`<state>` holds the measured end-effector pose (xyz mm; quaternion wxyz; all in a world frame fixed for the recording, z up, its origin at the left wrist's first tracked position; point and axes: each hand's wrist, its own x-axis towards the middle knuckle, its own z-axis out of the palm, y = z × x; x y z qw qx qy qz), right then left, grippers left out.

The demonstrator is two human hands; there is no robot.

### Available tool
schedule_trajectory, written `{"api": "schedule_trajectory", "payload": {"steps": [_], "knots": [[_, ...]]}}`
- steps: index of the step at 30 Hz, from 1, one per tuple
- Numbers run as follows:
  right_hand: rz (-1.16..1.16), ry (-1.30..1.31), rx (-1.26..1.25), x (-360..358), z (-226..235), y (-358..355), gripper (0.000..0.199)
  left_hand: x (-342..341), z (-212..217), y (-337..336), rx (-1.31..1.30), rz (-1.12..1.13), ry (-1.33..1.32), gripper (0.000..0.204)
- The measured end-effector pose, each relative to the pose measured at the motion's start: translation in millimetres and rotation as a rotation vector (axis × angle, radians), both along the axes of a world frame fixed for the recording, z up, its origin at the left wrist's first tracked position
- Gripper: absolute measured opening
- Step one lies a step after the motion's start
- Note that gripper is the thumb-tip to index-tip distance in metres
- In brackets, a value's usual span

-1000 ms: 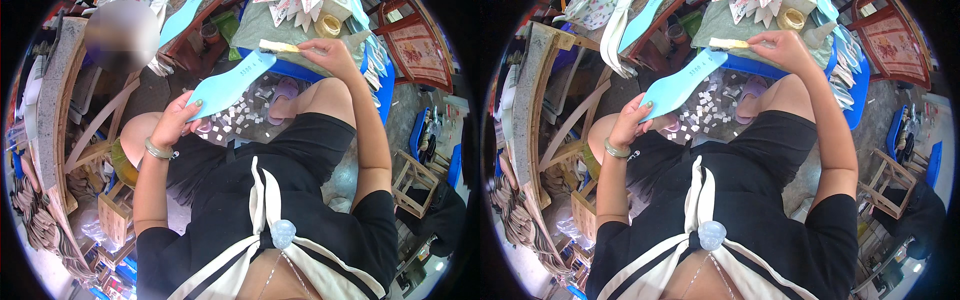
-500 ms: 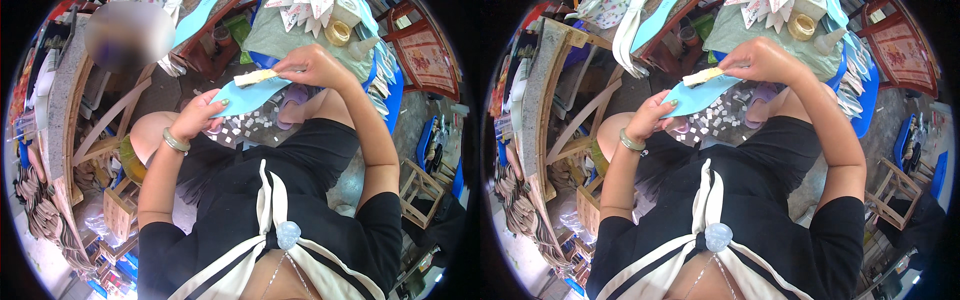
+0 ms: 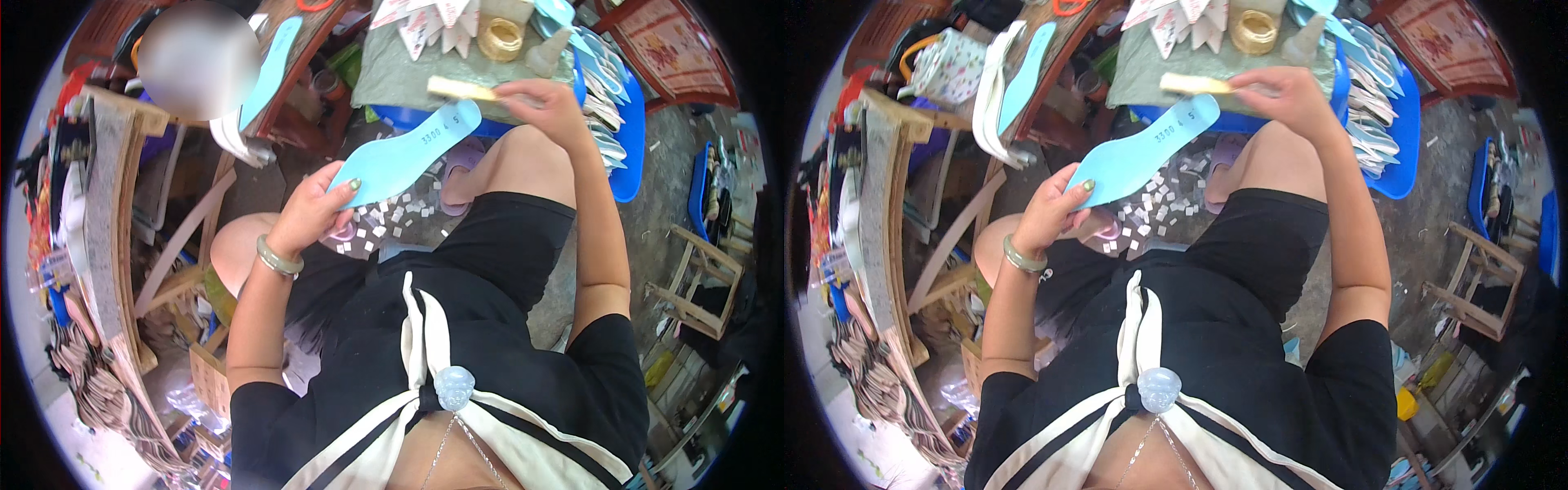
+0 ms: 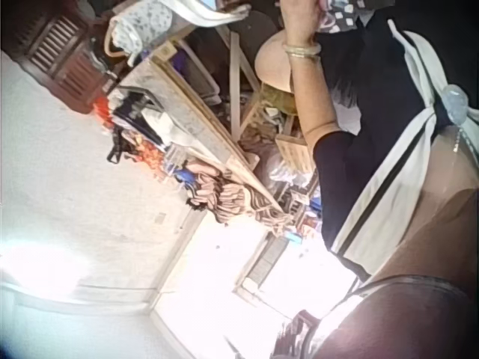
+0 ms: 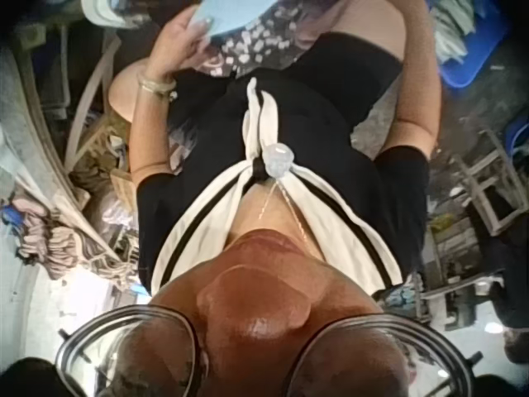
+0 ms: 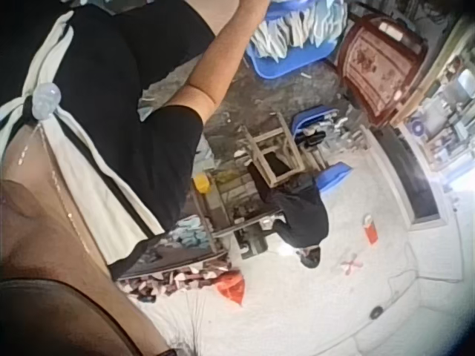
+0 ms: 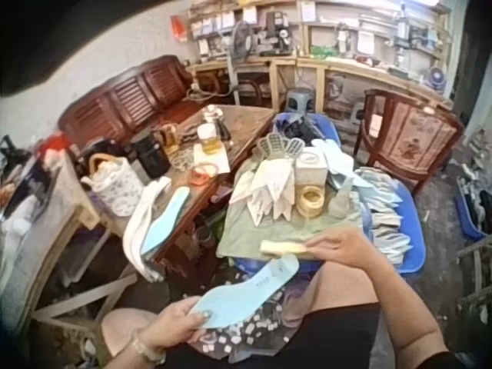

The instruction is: Applying glue to shoe insoles with a brush in a manufacturing setting.

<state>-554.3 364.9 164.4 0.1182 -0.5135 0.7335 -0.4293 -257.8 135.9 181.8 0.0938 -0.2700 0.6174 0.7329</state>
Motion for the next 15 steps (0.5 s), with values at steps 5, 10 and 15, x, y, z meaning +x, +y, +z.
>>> {"api": "schedule_trajectory", "payload": {"steps": [5,10,15], "knots": [[-0.765,-0.500,-0.533,-42.5,-24.2,93.5,0.022,-58.3,21.0,9.4,-0.082,-0.121,0.029,0.024],[-0.996,-0.580,-0.755,-30.8,-43.3,156.6,0.024,-187.6,53.9,42.5,-0.336,-0.141,0.286,0.028],[-1.053,-0.541,-0.701,-1.0,-40.8,167.9,0.024,-357.2,37.1,64.7,0.267,0.010,0.280,0.013]]}}
